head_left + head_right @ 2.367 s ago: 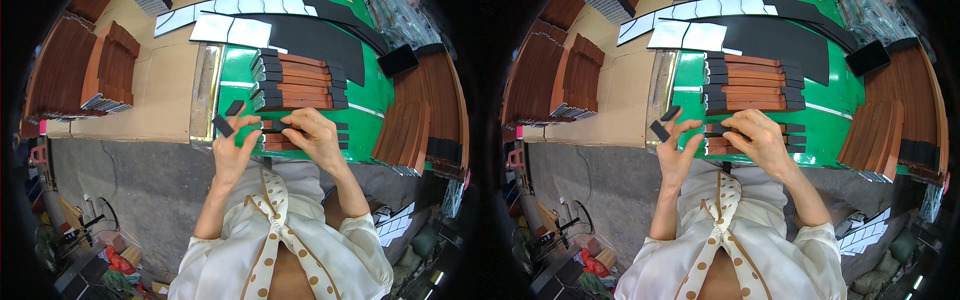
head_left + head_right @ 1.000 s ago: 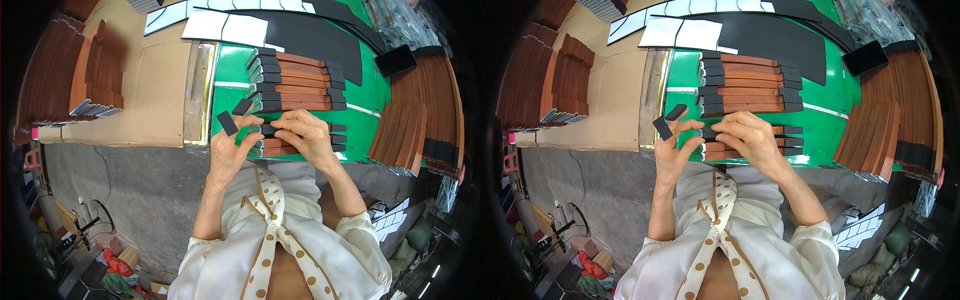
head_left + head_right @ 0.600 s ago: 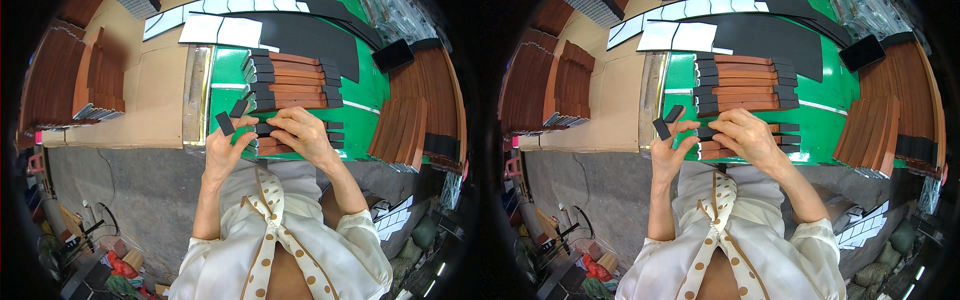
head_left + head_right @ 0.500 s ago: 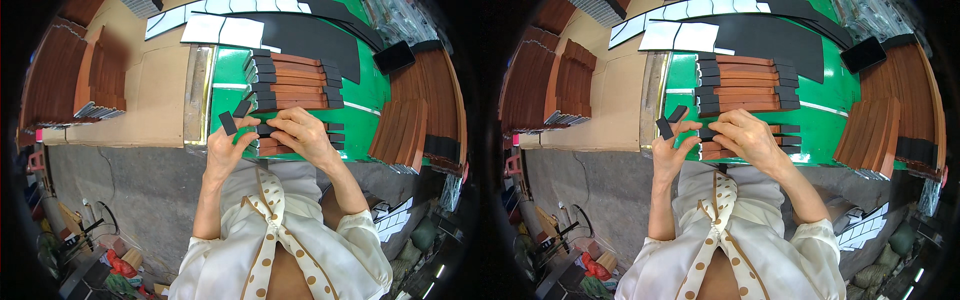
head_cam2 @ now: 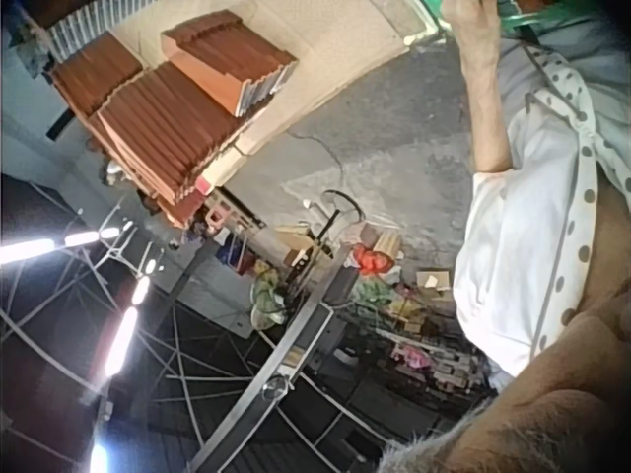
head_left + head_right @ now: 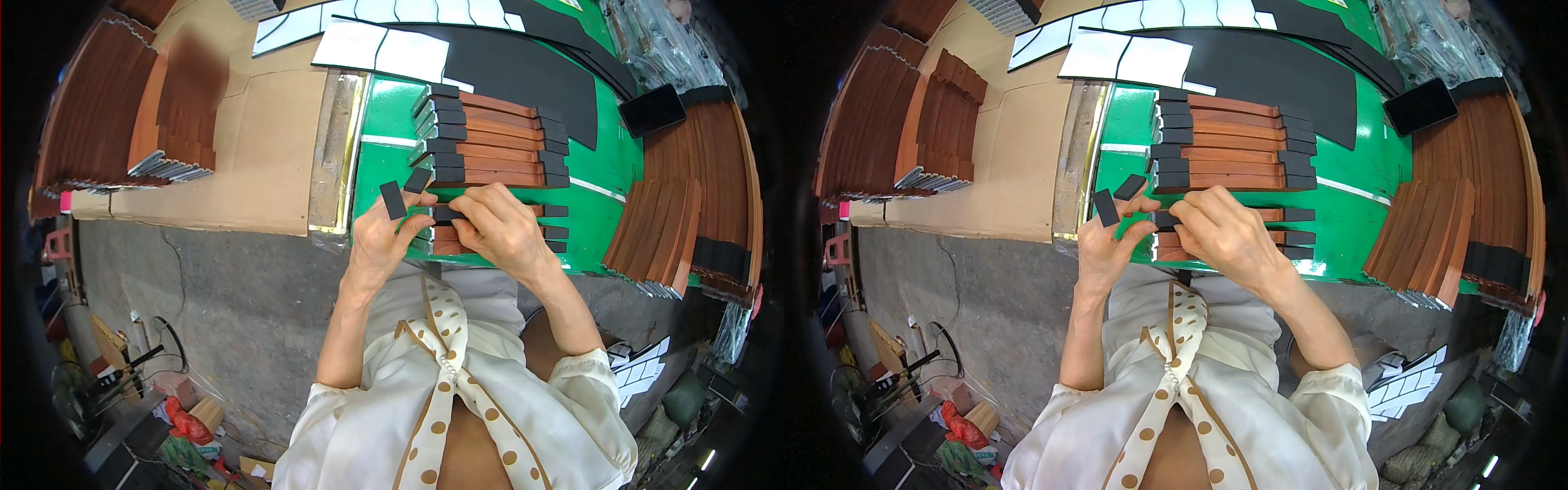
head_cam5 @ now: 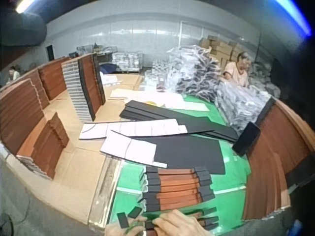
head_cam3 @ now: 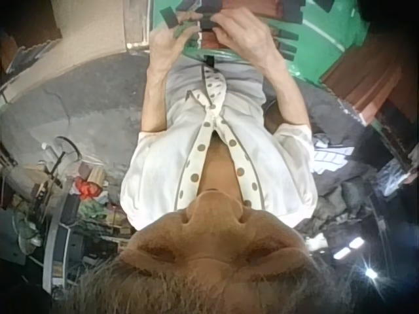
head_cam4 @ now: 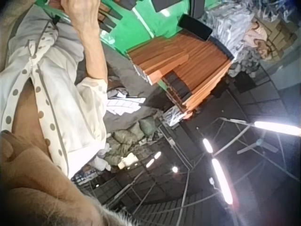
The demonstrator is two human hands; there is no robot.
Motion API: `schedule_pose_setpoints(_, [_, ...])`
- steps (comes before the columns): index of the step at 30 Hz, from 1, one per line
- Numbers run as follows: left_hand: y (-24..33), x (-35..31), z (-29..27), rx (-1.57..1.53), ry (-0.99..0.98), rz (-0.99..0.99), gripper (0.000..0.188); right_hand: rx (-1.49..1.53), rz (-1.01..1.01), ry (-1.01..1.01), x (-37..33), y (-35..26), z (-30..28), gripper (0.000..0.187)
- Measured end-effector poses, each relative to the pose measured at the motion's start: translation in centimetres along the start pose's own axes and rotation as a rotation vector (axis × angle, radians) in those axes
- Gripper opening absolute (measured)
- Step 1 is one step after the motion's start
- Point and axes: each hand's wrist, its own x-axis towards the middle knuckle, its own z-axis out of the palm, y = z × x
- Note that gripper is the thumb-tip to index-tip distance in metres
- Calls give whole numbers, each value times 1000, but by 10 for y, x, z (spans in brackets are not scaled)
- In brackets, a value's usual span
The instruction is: The recorder applies adhesive foam strips to wooden handles or components at a workstation.
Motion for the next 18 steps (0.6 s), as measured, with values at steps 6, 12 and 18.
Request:
schedule_pose_setpoints(6, [3, -1, -2, -47, -8, -46, 34, 82, 78, 49, -6, 10, -2, 27])
schedule_pose_setpoints(12, [0, -3, 0, -84, 5, -63, 43, 96, 86, -10, -4, 6, -4, 26])
schedule_pose_setpoints(18, [2, -2, 1, -82, 2, -63, 51, 98, 85, -35, -4, 7, -3, 25])
